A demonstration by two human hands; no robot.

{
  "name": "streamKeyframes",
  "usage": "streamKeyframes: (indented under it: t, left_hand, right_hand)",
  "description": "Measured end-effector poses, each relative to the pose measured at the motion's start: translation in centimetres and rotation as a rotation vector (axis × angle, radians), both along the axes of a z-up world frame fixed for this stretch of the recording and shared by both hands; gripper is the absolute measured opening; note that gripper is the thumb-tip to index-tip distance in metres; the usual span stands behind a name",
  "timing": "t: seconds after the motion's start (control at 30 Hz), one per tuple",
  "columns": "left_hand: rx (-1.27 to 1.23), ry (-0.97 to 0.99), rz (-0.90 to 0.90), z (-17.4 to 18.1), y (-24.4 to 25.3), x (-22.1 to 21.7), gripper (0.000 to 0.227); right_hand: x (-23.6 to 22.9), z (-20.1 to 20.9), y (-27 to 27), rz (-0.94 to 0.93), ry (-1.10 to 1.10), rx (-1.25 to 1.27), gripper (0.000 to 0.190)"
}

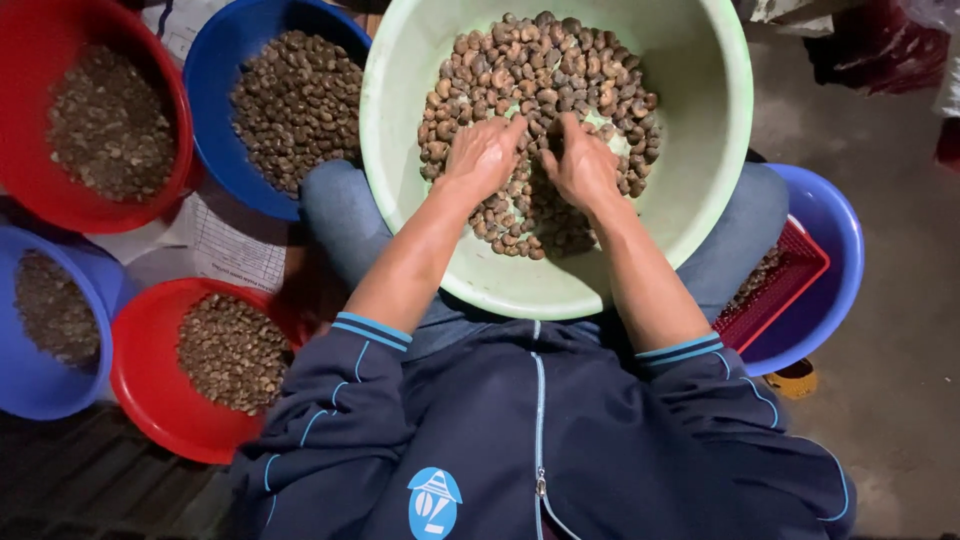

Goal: Manually sorting nuts from a large central bowl into several smaller surrounding bowls.

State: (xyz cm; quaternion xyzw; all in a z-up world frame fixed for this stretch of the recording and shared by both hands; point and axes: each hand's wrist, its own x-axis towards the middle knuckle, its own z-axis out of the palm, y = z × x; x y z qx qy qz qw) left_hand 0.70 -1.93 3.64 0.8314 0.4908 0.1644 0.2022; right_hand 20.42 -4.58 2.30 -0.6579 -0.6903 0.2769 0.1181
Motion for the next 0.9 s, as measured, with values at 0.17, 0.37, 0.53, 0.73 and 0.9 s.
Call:
streamKeyframes:
  t: [0.17,0.37,0.53,0.73,0.9]
  left_hand:
    - [-0.032,0.063,0.021,-0.2,-0.2,0.2,0.009]
    - [-0.689,-0.553,0.23,4.3,2.4,0.1,0.029]
    - [-0.929,-1.255,0.086,7.5,2.1,-1.4,0.026]
    - [-0.904,-1.091,0.309,6.5,2.3,-1.3,0.03]
    - [-0.741,-0.542,0.327,3.6,1.5,-0.9,0.021]
  right_hand:
    - [0.4,-1.1,-0.2,0.015,-0.066,0.035,0.042]
    - [-0.6,7.6,0.9,-0.512,1.074,-0.476,0.02]
    - [-0.2,7.3,1.6,-0.572,1.337,-0.559,0.023]
    - [-0.6,7.5,1.0,-0.541,1.153,-0.498,0.031]
    - [-0.6,4.5,0.4,-0.327,0.537,-0.352,0.035]
